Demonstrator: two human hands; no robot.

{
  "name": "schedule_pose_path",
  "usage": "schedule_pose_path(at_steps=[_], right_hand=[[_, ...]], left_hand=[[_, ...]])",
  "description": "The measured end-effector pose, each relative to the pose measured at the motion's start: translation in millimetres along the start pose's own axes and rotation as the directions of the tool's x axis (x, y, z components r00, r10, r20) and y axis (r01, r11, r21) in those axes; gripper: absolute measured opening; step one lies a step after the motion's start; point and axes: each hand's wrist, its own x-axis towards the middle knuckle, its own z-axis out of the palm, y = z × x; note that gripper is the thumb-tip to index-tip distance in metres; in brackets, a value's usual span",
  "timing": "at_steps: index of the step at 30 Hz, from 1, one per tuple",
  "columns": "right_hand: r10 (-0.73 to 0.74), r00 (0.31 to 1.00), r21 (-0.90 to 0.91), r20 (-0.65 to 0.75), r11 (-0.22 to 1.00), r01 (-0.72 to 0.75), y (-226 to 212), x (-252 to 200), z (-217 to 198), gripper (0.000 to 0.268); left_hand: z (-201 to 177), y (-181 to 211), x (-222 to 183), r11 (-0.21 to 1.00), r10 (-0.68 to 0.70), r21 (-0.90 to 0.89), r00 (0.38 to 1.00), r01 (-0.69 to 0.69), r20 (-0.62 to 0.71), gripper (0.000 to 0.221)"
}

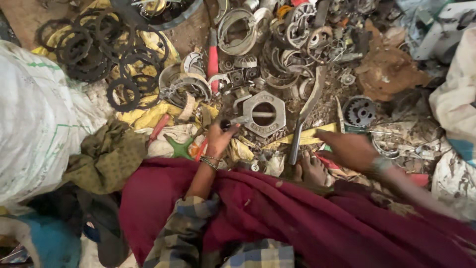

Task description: The person sits on the floor surrounded by scrap metal and uses a hammer and pliers to repair a small metal component. They repeatedly strike the part with the hammer and adjust it with pliers.

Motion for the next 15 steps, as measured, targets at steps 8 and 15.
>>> schedule_pose_path(at_steps=[8,15], right_hand=[[0.103,0.933,0.352,-0.345,0.936,0.027,-10.4,89.1,158.0,0.063],[0.233,0.877,0.534,-0.419,0.845,0.031,-14.2,89.1,174.5,0.068]], left_hand=[[7.7,6.0,0.9,0.999,-0.014,-0.038,0.999,0.016,0.047,0.043],[-4.5,28.1,1.9,0.971,-0.034,0.240,0.997,0.015,0.075,0.048]])
